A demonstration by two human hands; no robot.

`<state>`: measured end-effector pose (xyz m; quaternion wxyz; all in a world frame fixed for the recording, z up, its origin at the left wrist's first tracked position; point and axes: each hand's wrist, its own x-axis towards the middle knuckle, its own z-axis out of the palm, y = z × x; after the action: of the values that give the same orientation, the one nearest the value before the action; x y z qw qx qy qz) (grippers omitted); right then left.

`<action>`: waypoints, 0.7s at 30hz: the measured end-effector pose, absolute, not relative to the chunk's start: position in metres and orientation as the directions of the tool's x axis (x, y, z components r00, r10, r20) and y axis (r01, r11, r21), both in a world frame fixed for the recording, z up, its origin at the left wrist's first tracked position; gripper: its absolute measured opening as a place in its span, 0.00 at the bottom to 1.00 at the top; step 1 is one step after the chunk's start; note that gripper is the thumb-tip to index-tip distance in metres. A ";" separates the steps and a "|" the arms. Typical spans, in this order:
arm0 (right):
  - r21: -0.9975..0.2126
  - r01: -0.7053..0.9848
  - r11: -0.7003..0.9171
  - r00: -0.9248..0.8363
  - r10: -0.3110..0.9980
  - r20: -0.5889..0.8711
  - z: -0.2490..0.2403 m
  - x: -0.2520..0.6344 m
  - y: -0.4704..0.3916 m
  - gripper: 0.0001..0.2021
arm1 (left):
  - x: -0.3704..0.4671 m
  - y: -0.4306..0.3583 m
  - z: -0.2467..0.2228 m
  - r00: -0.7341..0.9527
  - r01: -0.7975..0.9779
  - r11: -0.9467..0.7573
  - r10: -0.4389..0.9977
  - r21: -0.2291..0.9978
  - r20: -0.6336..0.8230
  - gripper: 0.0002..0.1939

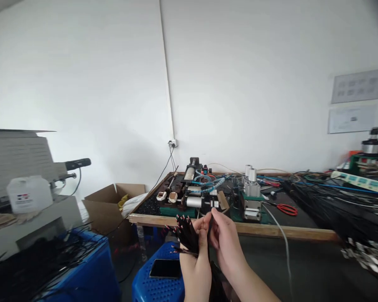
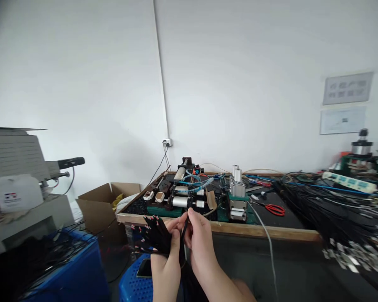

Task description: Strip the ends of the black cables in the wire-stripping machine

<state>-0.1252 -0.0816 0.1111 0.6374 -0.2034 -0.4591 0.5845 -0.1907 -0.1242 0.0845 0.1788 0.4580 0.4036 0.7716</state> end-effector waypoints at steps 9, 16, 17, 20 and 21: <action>-0.561 -0.828 -0.005 -0.244 0.903 0.353 0.161 -0.218 -0.032 0.25 | -0.252 -0.104 0.156 -0.608 0.417 -0.459 0.501 0.785 0.616 0.14; -0.526 -0.829 -0.192 -0.417 0.838 0.351 0.135 -0.275 -0.029 0.27 | -0.303 -0.102 0.160 -0.667 0.581 -0.164 0.464 0.797 0.582 0.21; -0.515 -0.830 -0.212 -0.428 0.835 0.346 0.133 -0.281 -0.029 0.27 | -0.309 -0.103 0.159 -0.677 0.591 -0.125 0.460 0.797 0.575 0.22; -0.446 -0.866 -0.224 -0.413 0.824 0.388 0.136 -0.297 -0.029 0.24 | -0.322 -0.107 0.159 -0.684 0.615 -0.038 0.473 0.788 0.556 0.23; -0.423 -0.877 -0.228 -0.412 0.810 0.418 0.140 -0.302 -0.029 0.22 | -0.325 -0.107 0.159 -0.682 0.616 -0.026 0.483 0.787 0.549 0.23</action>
<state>-0.3018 -0.0286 0.1398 0.5395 0.0549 -0.3081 0.7817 -0.3252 -0.1073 0.1589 -0.0556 0.3950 0.6958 0.5973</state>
